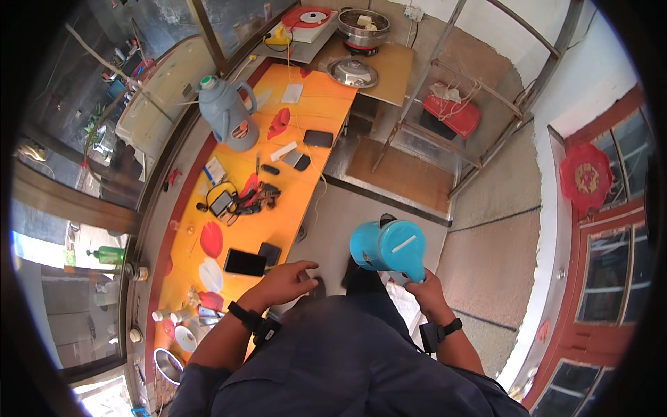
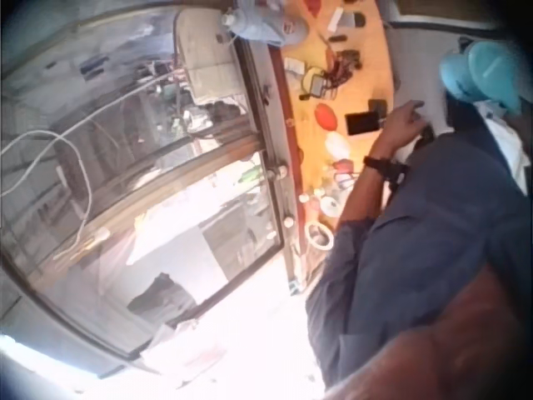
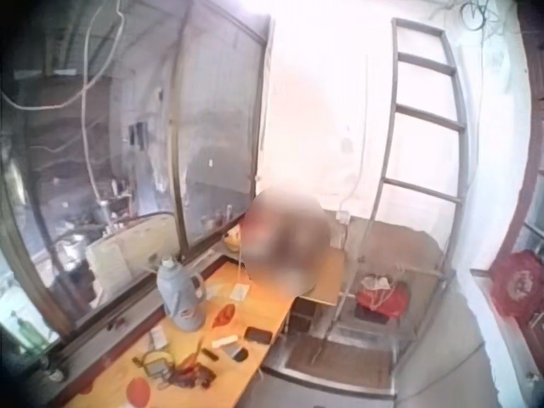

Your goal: The person pours a reddish liquid from a glass jar into a small cup on a wooden board, then walks indoors to a kitchen area. They pick up a blue electric kettle, pour water from a large water jug into the kettle, and place the kettle on its base. The person then walks back outside and picks up a cloth.

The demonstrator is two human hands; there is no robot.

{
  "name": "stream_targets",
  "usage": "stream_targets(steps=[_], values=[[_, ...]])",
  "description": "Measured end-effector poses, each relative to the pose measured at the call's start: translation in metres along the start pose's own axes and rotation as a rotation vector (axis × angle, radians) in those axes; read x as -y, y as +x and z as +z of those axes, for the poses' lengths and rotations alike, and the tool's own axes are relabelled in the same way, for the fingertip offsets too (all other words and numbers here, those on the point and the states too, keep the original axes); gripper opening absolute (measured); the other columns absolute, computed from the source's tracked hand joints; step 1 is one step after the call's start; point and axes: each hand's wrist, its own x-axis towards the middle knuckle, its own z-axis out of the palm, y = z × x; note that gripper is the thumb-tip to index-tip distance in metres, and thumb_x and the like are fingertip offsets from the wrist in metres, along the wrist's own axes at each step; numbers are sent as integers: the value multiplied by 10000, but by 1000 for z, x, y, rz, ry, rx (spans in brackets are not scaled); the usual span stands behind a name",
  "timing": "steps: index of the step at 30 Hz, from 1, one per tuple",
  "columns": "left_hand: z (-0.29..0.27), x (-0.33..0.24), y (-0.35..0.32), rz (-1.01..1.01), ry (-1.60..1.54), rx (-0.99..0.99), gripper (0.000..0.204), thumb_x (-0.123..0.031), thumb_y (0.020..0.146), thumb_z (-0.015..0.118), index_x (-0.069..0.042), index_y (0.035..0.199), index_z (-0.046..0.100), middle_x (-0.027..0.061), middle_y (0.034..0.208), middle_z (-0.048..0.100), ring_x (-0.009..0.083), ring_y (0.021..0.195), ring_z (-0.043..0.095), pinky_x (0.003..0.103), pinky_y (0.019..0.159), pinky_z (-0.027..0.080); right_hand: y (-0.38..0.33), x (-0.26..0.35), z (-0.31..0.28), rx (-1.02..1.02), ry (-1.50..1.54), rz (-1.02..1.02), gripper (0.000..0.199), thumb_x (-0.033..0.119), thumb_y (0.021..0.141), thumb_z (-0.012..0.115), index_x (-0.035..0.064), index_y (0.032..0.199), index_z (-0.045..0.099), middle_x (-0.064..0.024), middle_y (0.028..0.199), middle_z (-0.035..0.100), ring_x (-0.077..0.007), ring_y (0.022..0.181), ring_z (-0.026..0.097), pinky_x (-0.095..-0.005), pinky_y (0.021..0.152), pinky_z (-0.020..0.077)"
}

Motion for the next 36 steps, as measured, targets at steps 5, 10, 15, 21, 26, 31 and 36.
stream_targets(steps=[5, 10, 15, 21, 26, 31, 36], values=[[-24, 4, 74, -135, -32, -62, 473, -270, 946, 689, -24, 1336, 585, 110, 869, 731, 198, 796, 721, 332, 743, 555, 98, 60, -41, 26, -52, -25, 434, 93, 737, 734, -16, 1153, 678, -62, 955, 712, -132, 847, 639, -299, 788, 521], [-40, -12, 142, -335, -170, -205, 487, -289, 939, 679, -8, 1327, 589, 134, 853, 740, 207, 800, 734, 326, 758, 553, 209, 143, -81, 109, -170, -157, 399, 111, 744, 743, -7, 1119, 677, -41, 905, 689, -121, 822, 617, -300, 764, 513], [-48, -4, 170, -403, -320, -322, 451, -189, 946, 689, 36, 1318, 570, 143, 898, 719, 192, 796, 726, 311, 711, 561, 314, 228, -95, 179, -215, -226, 297, 100, 764, 758, 8, 1040, 697, -22, 844, 662, -110, 789, 597, -282, 741, 500], [-86, -2, 215, -528, -480, -412, 464, -239, 930, 700, 27, 1295, 596, 140, 884, 736, 195, 779, 737, 313, 704, 565, 426, 330, -73, 213, -193, -255, 433, 24, 771, 690, 1, 1202, 662, -57, 1136, 702, -140, 1002, 642, -299, 911, 486], [-121, 18, 253, -574, -584, -486, 473, -233, 935, 697, 32, 1312, 588, 132, 890, 733, 186, 760, 731, 302, 670, 559, 515, 399, -49, 257, -80, -341, 424, 29, 786, 680, 31, 1208, 644, -73, 1147, 690, -188, 991, 657, -352, 853, 537], [-136, 18, 253, -665, -687, -600, 451, -219, 935, 681, 42, 1292, 592, 139, 878, 731, 180, 760, 728, 295, 659, 566, 588, 492, -7, 238, -28, -220, 388, 87, 843, 697, 63, 1222, 619, -70, 1166, 678, -231, 1018, 677, -396, 879, 571], [-121, 21, 253, -740, -883, -715, 460, -186, 942, 649, 77, 1307, 552, 161, 938, 712, 216, 759, 729, 319, 627, 573, 679, 579, 28, 429, 40, -320, 327, 146, 888, 677, 73, 1201, 612, -54, 1178, 667, -205, 1034, 665, -394, 865, 584]])
